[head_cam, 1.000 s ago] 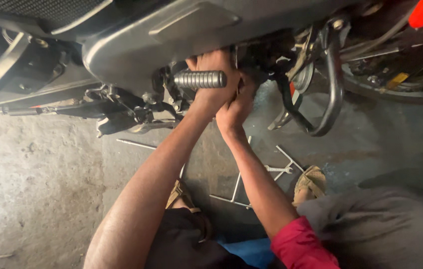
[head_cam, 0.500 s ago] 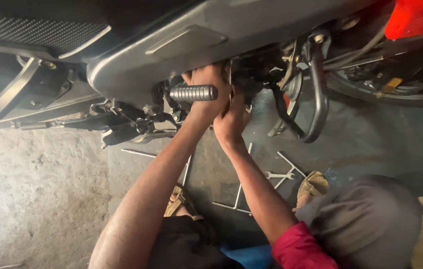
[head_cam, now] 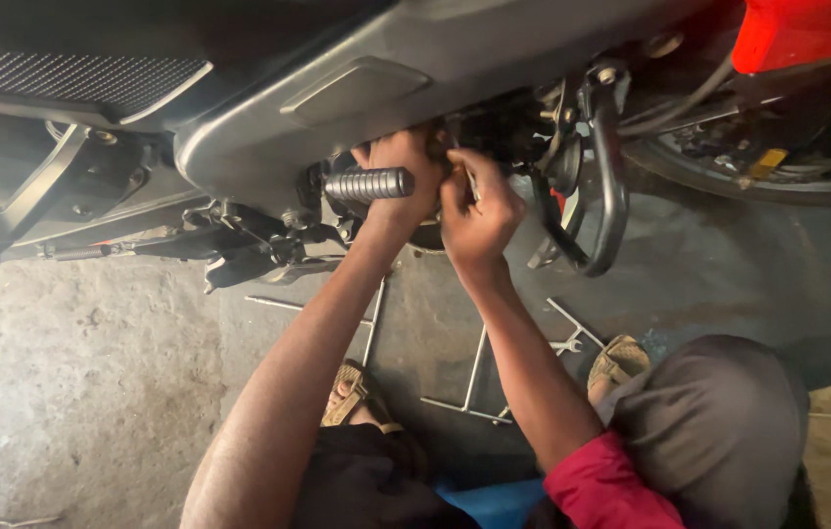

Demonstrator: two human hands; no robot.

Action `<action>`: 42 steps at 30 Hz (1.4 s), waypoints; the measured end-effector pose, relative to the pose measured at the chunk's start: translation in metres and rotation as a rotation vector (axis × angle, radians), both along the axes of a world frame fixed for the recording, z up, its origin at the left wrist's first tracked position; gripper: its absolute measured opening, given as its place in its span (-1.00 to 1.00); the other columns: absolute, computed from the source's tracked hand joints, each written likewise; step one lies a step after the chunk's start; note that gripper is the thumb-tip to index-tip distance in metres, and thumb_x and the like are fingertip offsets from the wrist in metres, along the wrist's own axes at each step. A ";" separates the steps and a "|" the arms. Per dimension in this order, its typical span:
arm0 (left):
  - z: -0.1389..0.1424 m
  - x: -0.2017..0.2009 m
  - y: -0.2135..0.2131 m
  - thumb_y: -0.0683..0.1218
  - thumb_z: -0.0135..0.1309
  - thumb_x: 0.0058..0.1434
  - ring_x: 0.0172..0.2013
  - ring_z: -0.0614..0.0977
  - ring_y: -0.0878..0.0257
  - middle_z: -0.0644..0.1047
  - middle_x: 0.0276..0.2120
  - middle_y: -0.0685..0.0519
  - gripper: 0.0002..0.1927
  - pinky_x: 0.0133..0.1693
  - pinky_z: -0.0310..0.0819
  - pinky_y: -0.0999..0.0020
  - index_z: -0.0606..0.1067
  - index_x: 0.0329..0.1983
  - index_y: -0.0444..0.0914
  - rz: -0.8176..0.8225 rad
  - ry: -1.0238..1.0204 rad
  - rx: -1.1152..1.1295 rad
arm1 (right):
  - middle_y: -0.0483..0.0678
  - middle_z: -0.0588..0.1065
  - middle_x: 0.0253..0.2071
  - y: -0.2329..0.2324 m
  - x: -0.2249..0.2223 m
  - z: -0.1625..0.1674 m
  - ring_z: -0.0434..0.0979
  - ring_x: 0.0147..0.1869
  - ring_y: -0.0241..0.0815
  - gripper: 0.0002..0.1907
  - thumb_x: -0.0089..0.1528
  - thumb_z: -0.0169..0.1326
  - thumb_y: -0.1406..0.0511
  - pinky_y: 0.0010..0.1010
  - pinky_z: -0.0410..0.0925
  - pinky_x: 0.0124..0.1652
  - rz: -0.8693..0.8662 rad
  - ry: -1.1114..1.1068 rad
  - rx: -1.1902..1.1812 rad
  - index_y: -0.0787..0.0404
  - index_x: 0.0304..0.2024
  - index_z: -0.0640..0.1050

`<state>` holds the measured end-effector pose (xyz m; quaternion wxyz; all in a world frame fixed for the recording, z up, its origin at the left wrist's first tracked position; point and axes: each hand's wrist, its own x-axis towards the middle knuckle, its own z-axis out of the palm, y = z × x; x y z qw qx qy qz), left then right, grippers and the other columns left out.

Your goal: The person works on the underside of a motorcycle, using a T-handle wrench and a socket wrench to loosen and remove bolts from the engine area. They manipulate the tools with both hands, occasionally adjusting their grip and position to access different fasteners.

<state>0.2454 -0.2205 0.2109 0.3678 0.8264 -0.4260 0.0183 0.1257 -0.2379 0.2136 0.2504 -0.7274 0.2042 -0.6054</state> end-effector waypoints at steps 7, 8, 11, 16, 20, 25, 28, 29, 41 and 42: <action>-0.002 0.000 0.001 -0.02 0.11 0.09 0.08 0.53 -0.13 0.62 -0.10 -0.12 -0.70 0.23 0.00 -0.24 0.63 -0.10 -0.08 -0.008 -0.007 -0.005 | 0.10 0.62 -0.16 -0.006 -0.002 -0.004 0.69 -0.12 -0.04 -0.81 0.30 0.11 0.56 -0.33 0.51 -0.10 0.141 -0.059 0.030 0.40 -0.02 0.54; 0.000 0.000 0.001 -0.01 0.09 0.14 0.09 0.53 -0.13 0.61 -0.08 -0.13 -0.69 0.24 -0.01 -0.26 0.62 -0.05 -0.08 -0.004 0.014 0.025 | 0.09 0.61 -0.16 -0.007 -0.002 -0.003 0.69 -0.13 -0.04 -0.81 0.33 0.12 0.55 -0.32 0.51 -0.10 0.175 -0.093 0.060 0.41 0.00 0.52; 0.004 0.000 0.000 0.02 0.11 0.14 0.12 0.49 -0.21 0.58 -0.02 -0.20 -0.63 0.22 -0.05 -0.32 0.61 0.00 -0.12 0.002 -0.047 0.015 | 0.06 0.59 -0.31 -0.016 0.000 0.006 0.62 -0.35 -0.13 -0.83 0.30 0.17 0.51 -0.34 0.43 -0.30 0.114 -0.030 -0.018 0.40 -0.06 0.55; 0.003 -0.001 0.003 0.04 0.11 0.15 0.18 0.44 -0.18 0.55 0.04 -0.17 -0.62 0.24 -0.12 -0.32 0.61 0.01 -0.13 -0.046 -0.003 -0.012 | 0.12 0.46 -0.30 -0.035 0.022 0.031 0.48 -0.26 0.05 -0.94 0.35 0.03 0.42 -0.17 0.34 -0.25 -0.032 -0.130 -0.270 0.34 -0.18 0.50; -0.002 0.000 0.001 0.05 0.12 0.15 0.23 0.38 -0.21 0.50 0.11 -0.22 -0.55 0.24 -0.18 -0.31 0.58 0.08 -0.21 -0.022 -0.085 -0.146 | 0.07 0.42 -0.38 -0.035 0.038 0.039 0.43 -0.33 0.01 -0.85 0.31 0.00 0.35 -0.23 0.29 -0.34 -0.051 -0.228 -0.065 0.33 -0.32 0.45; -0.002 0.001 0.002 0.02 0.05 0.22 0.24 0.40 -0.16 0.52 0.11 -0.18 -0.64 0.29 -0.16 -0.26 0.60 0.05 -0.14 -0.041 -0.003 -0.099 | 0.16 0.52 -0.21 -0.022 0.020 0.036 0.54 -0.15 0.19 -0.81 0.32 0.12 0.32 -0.09 0.39 -0.15 -0.069 0.013 -0.072 0.38 -0.14 0.54; 0.001 -0.001 0.001 0.03 0.04 0.25 0.24 0.39 -0.19 0.51 0.12 -0.21 -0.66 0.29 -0.19 -0.29 0.61 0.04 -0.12 -0.013 0.002 -0.079 | 0.18 0.54 -0.18 -0.020 0.014 0.042 0.55 -0.12 0.26 -0.81 0.33 0.17 0.32 -0.05 0.40 -0.11 -0.039 0.106 -0.071 0.38 -0.15 0.56; 0.002 -0.002 0.001 0.04 0.04 0.26 0.25 0.39 -0.18 0.52 0.12 -0.18 -0.68 0.30 -0.18 -0.29 0.62 0.02 -0.10 -0.009 0.023 -0.030 | 0.18 0.55 -0.19 -0.020 0.013 0.047 0.56 -0.12 0.27 -0.83 0.35 0.17 0.33 -0.04 0.41 -0.10 -0.016 0.133 -0.043 0.37 -0.17 0.56; 0.007 0.001 0.002 -0.01 0.13 0.09 0.22 0.36 -0.27 0.46 0.14 -0.26 -0.50 0.20 -0.22 -0.48 0.54 0.14 -0.17 -0.047 -0.071 -0.058 | 0.24 0.54 -0.44 -0.016 0.002 0.087 0.56 -0.36 0.20 -0.77 0.31 0.15 0.28 -0.10 0.35 -0.29 -0.023 0.451 0.299 0.35 -0.33 0.61; 0.005 0.000 0.002 -0.01 0.13 0.11 0.19 0.36 -0.30 0.45 0.14 -0.31 -0.47 0.16 -0.20 -0.49 0.52 0.17 -0.21 -0.047 -0.092 -0.120 | 0.23 0.55 -0.40 -0.015 -0.001 0.082 0.57 -0.33 0.19 -0.79 0.33 0.15 0.31 -0.13 0.37 -0.26 0.014 0.360 0.231 0.37 -0.30 0.60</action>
